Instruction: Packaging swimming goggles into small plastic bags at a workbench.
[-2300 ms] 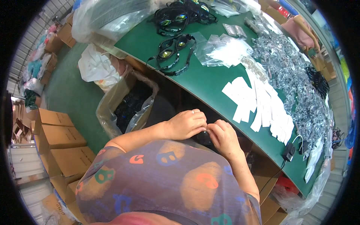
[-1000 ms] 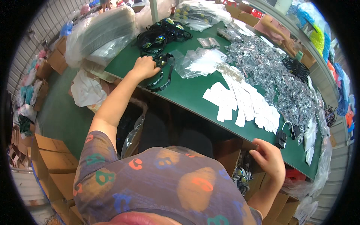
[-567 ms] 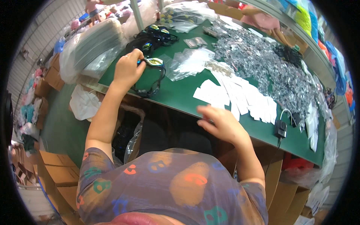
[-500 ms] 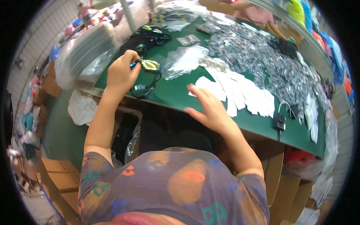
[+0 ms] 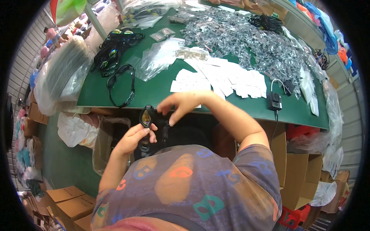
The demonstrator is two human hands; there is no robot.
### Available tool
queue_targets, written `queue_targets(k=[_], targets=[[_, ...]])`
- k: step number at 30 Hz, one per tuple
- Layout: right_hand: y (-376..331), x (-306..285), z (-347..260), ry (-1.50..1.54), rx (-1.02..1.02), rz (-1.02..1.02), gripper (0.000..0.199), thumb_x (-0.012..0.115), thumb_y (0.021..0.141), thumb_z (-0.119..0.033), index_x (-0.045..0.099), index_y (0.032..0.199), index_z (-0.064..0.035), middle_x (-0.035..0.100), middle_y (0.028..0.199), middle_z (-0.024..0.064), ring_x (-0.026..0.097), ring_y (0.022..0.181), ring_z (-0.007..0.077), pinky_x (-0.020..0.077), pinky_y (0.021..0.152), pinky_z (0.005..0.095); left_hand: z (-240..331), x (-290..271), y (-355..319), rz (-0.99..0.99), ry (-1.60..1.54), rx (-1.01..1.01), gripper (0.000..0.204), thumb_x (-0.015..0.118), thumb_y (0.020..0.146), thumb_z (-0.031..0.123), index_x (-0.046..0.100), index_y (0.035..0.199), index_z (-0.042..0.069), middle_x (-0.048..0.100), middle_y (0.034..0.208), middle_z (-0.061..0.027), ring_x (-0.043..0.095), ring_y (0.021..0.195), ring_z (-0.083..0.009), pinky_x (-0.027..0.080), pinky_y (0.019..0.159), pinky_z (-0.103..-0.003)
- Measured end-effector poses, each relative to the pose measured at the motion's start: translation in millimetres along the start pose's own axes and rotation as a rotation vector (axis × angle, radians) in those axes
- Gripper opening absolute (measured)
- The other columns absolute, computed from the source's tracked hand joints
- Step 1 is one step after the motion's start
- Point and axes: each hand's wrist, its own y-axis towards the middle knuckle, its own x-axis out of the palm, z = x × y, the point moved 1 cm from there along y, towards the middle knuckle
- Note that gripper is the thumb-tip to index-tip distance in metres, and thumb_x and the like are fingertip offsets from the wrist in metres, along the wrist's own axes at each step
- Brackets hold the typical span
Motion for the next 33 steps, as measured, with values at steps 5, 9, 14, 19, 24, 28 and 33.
queue_targets(k=[5,9,14,19,24,28,33], targets=[[-28.0,-122.4,58.4,-1.084,0.304,0.848,0.021,0.073,0.087,-0.03,0.073,0.097,-0.0108,0.07,0.1,0.0089,0.068,0.101,0.0322,0.0565,0.084,0.0465,-15.8,7.0,-1.4,0.263,-0.221,0.124,0.023,0.047,0.106,0.016,0.055,0.12,0.0,0.067,0.093,-0.0121,0.065,0.094,-0.0236,0.05,0.093,-0.039],[-39.9,-155.0,88.0,-1.338,0.523,0.647,0.021,0.074,0.084,-0.029,0.073,0.093,-0.0095,0.071,0.101,0.0086,0.069,0.103,0.0301,0.0578,0.082,0.0446,-9.7,6.7,-6.0,0.345,-0.429,0.214,0.019,0.043,0.108,0.015,0.052,0.12,0.003,0.065,0.096,-0.015,0.067,0.093,-0.0274,0.053,0.091,-0.041],[-42.0,-165.0,114.8,-1.377,0.451,0.583,0.014,0.071,0.084,-0.021,0.075,0.087,-0.0085,0.074,0.092,0.0105,0.073,0.092,0.0299,0.0594,0.076,0.0435,-13.4,6.8,-9.3,0.413,-0.374,0.245,0.02,0.042,0.109,0.016,0.051,0.124,0.005,0.065,0.097,-0.0144,0.067,0.093,-0.0269,0.054,0.089,-0.04],[-43.6,-166.6,112.7,-1.38,0.529,0.448,0.015,0.063,0.088,-0.012,0.073,0.094,-0.0028,0.075,0.088,0.0162,0.075,0.083,0.0338,0.0589,0.07,0.0472,-12.1,5.7,-5.0,0.392,-0.323,0.233,0.021,0.043,0.109,0.015,0.051,0.126,0.005,0.064,0.094,-0.0131,0.066,0.087,-0.0242,0.055,0.084,-0.038],[-44.5,-143.4,55.4,-1.211,0.551,0.681,0.018,0.057,0.094,-0.013,0.065,0.106,-0.0025,0.073,0.086,0.019,0.073,0.082,0.0388,0.0564,0.07,0.0511,-13.4,2.1,-0.7,0.397,-0.164,0.228,0.03,0.043,0.106,0.018,0.047,0.132,0.003,0.061,0.089,-0.0122,0.064,0.079,-0.0234,0.055,0.076,-0.038],[-36.2,-105.1,4.2,-0.91,0.425,0.85,0.028,0.056,0.103,-0.034,0.066,0.098,-0.0084,0.072,0.084,0.0139,0.071,0.079,0.0356,0.0527,0.069,0.0467,-24.1,-8.2,11.0,0.434,-0.192,0.212,0.033,0.043,0.107,0.028,0.047,0.131,0.004,0.06,0.087,-0.0095,0.064,0.077,-0.0213,0.056,0.072,-0.037],[9.9,9.7,-18.4,-0.227,0.065,0.867,0.019,0.061,0.103,-0.016,0.07,0.108,0.0004,0.071,0.095,0.009,0.067,0.091,0.0168,0.0521,0.083,0.031,-23.1,-10.9,33.0,0.463,-0.237,0.256,0.034,0.041,0.109,0.034,0.051,0.125,0.006,0.062,0.09,-0.0065,0.065,0.08,-0.0182,0.057,0.074,-0.036]])
